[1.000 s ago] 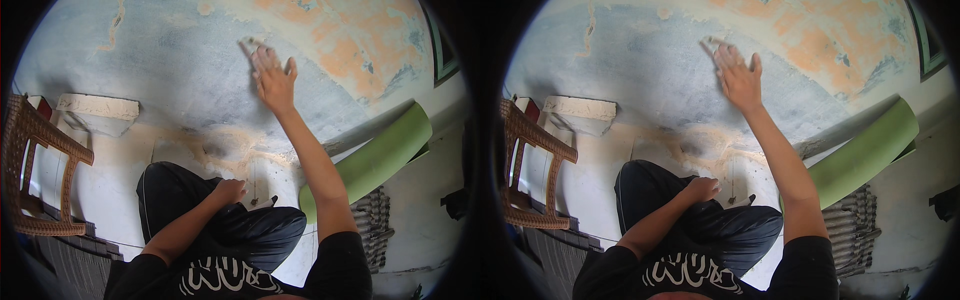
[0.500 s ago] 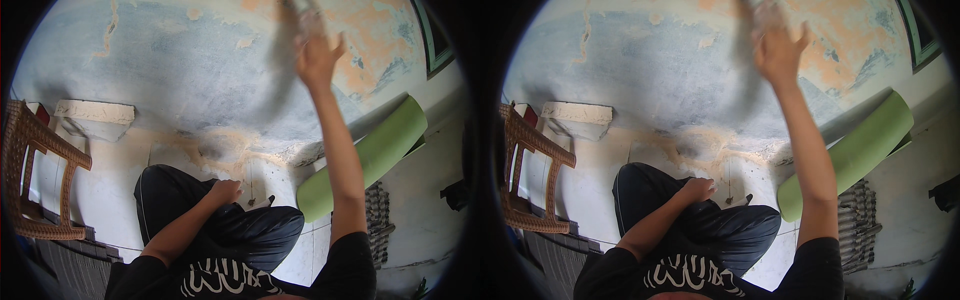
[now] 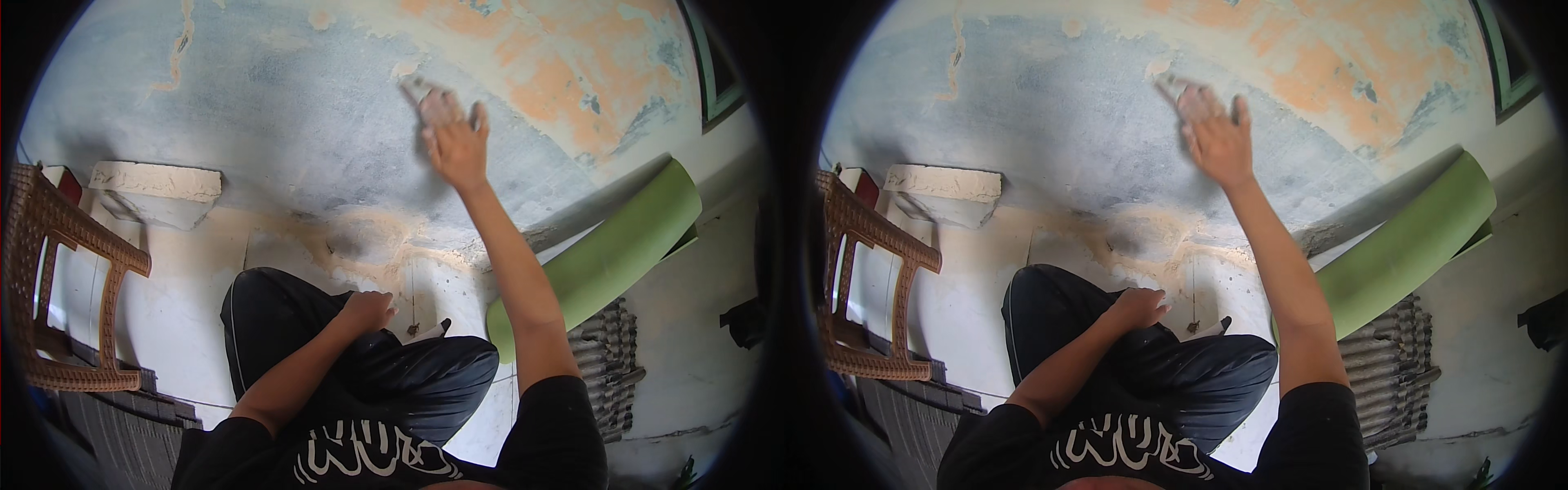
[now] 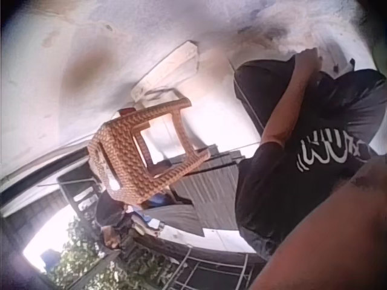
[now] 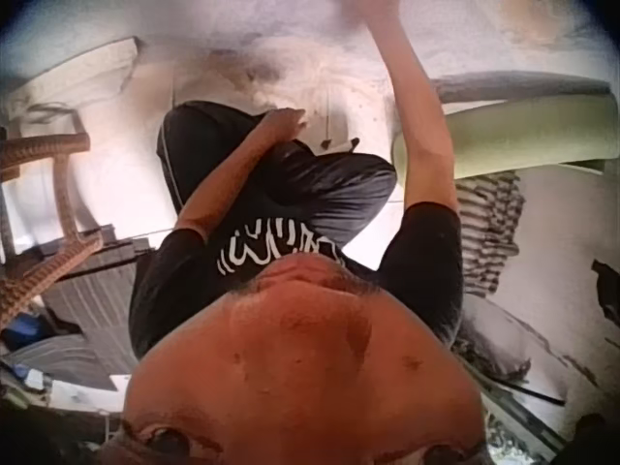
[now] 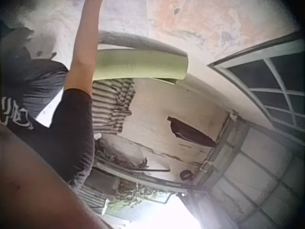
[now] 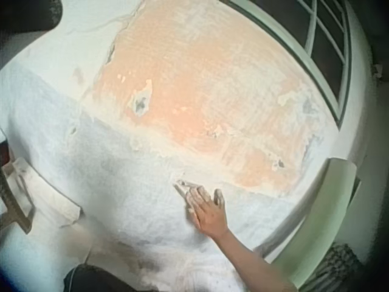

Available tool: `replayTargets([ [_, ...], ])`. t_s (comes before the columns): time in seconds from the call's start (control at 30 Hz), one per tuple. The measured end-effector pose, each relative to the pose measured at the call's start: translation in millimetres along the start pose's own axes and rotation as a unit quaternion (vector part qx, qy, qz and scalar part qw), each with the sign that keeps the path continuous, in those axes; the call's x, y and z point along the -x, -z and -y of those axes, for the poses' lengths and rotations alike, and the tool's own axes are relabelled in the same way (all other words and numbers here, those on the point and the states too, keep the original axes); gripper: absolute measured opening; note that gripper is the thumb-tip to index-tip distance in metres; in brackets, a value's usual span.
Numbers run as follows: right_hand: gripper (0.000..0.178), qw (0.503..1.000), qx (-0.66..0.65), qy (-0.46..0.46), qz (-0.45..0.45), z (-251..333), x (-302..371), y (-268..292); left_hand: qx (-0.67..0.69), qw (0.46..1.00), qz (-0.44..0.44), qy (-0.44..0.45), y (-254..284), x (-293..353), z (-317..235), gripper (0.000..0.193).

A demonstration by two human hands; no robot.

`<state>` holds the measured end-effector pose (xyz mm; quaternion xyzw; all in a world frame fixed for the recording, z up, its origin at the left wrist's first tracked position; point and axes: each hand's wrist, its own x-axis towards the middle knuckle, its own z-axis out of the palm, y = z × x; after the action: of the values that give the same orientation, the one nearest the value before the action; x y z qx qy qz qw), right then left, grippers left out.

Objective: The person sands a wall with a piece of sandpaper, moving the paper across the surface of the wall to smooth it.

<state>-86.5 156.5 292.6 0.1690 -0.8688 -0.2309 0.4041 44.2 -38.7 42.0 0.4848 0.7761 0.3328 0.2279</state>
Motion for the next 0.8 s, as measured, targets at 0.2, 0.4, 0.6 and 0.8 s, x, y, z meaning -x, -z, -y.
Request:
replayTargets([
  [0.2,0.045,0.987,-0.063,-0.001,0.150,37.6,98.9,5.5,-0.011,0.999,-0.011,0.028,2.3,-6.9,11.5,0.042],
  [0.4,0.047,0.911,-0.164,-0.306,0.224,108.3,253.2,18.1,-0.001,0.997,-0.024,0.070,6.7,-3.3,21.9,0.040],
  [0.6,0.047,0.461,-0.658,-0.577,0.145,119.5,304.9,12.2,0.070,0.992,-0.106,0.027,-7.3,-14.6,37.4,0.040],
  [0.8,0.040,0.162,-0.812,-0.552,0.101,113.9,284.0,34.9,0.357,0.923,-0.121,0.079,19.7,-21.6,12.4,0.058],
])
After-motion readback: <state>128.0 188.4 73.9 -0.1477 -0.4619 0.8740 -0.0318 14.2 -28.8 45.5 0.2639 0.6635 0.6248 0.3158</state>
